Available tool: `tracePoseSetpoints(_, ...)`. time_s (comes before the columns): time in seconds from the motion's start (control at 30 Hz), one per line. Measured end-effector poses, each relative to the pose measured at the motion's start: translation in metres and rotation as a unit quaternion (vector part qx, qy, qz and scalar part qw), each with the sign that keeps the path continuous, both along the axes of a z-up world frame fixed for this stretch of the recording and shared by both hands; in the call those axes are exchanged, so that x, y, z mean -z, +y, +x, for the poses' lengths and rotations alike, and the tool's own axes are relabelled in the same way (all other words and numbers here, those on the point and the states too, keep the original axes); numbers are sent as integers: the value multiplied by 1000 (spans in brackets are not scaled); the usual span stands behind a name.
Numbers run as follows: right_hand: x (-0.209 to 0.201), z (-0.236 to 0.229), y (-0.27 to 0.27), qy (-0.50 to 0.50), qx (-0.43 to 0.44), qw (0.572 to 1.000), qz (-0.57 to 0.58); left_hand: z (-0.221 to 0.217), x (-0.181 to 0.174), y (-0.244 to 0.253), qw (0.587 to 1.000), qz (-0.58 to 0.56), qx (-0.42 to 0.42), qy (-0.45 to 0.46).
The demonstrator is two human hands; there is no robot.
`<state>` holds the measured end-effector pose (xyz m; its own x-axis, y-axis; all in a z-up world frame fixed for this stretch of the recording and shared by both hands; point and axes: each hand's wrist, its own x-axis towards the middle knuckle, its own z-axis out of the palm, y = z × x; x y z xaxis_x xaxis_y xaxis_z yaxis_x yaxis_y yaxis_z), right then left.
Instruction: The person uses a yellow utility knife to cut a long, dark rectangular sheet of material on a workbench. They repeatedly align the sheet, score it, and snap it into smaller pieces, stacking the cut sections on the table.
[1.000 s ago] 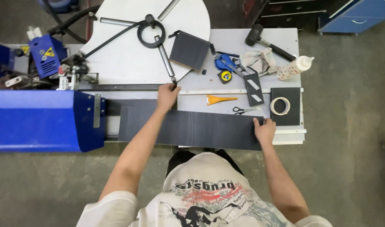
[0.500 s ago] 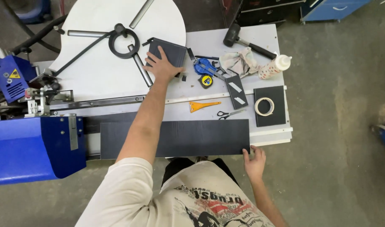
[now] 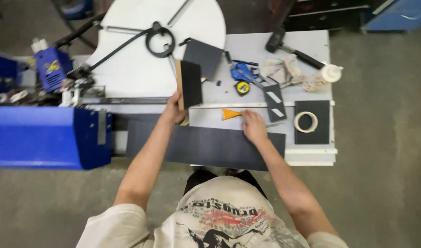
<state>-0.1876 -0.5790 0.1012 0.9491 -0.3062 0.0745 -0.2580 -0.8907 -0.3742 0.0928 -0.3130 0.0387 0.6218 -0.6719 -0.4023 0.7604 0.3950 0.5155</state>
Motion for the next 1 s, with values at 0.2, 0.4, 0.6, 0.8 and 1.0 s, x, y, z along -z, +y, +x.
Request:
tracePoseSetpoints(0.2,15,53,-20,53,-95,986,-123,-135,-213,65,732,491,175,-439)
tracePoseSetpoints(0.4,51,57,-31,48,-155,976,-148,-190,-191,89,508,592,247,-574)
tracePoseSetpoints(0.6,-58,6,25,110,-17,983,143,-207,-155,76,472,637,264,-549)
tracePoseSetpoints(0.8,-102,-55,119,174,57,944,275,-217,-139,78,477,628,211,-578)
tracePoseSetpoints(1.0,-49,-61,158,99,90,975,180,-217,-140,80,481,627,209,-576)
